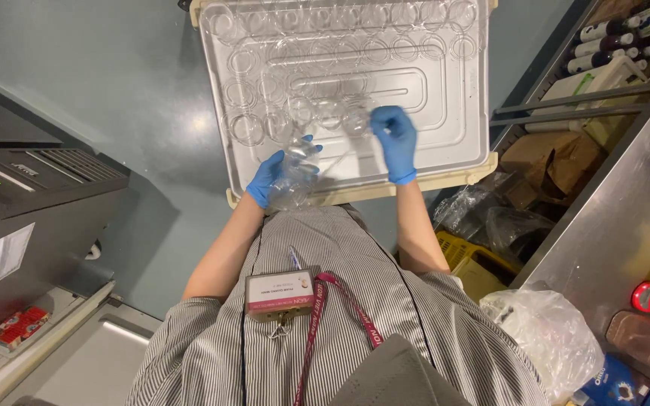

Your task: Pouring white liquid from a measuring pitcher into small plastic cups arranged on a tray.

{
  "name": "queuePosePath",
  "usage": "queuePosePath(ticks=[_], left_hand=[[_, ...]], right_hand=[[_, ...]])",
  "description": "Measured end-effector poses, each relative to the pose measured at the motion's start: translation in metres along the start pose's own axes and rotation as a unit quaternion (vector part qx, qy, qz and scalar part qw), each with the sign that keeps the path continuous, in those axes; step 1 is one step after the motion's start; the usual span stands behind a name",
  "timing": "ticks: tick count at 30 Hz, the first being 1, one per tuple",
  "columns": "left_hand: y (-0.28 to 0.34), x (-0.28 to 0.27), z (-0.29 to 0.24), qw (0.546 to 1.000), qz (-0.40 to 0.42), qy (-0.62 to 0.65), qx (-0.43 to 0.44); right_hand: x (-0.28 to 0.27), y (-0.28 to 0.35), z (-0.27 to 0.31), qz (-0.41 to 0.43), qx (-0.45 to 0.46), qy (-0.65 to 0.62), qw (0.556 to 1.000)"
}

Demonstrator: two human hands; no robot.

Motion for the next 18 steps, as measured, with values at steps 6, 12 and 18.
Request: queuePosePath(ticks=[6,12,18], left_hand=[[0.004,-0.021,-0.004,0.998,0.008,0.046,0.04],[0.009,-0.012,-0.009,0.998,0.019,0.039,0.054],[0.012,-0.015,-0.008,0.997,0.009,0.046,0.054]], right_hand=[[-0.106,-0.022,-0.125,-0.196,0.121,-0.31,0.922],[-0.121,-0.023,-0.255,-0.259,0.313,-0.344,0.847],[-0.091,-0.023,-0.221,-0.259,0.381,-0.32,0.828]])
Point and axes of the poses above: each hand's wrist, its own y-axis away from the middle knuckle, its own x-axis out of the palm, z = x × y, the point moved 5 cm from there along -y, towards the middle knuckle, and after that the axes turned 15 degrees about x, right-handed, at the moved point
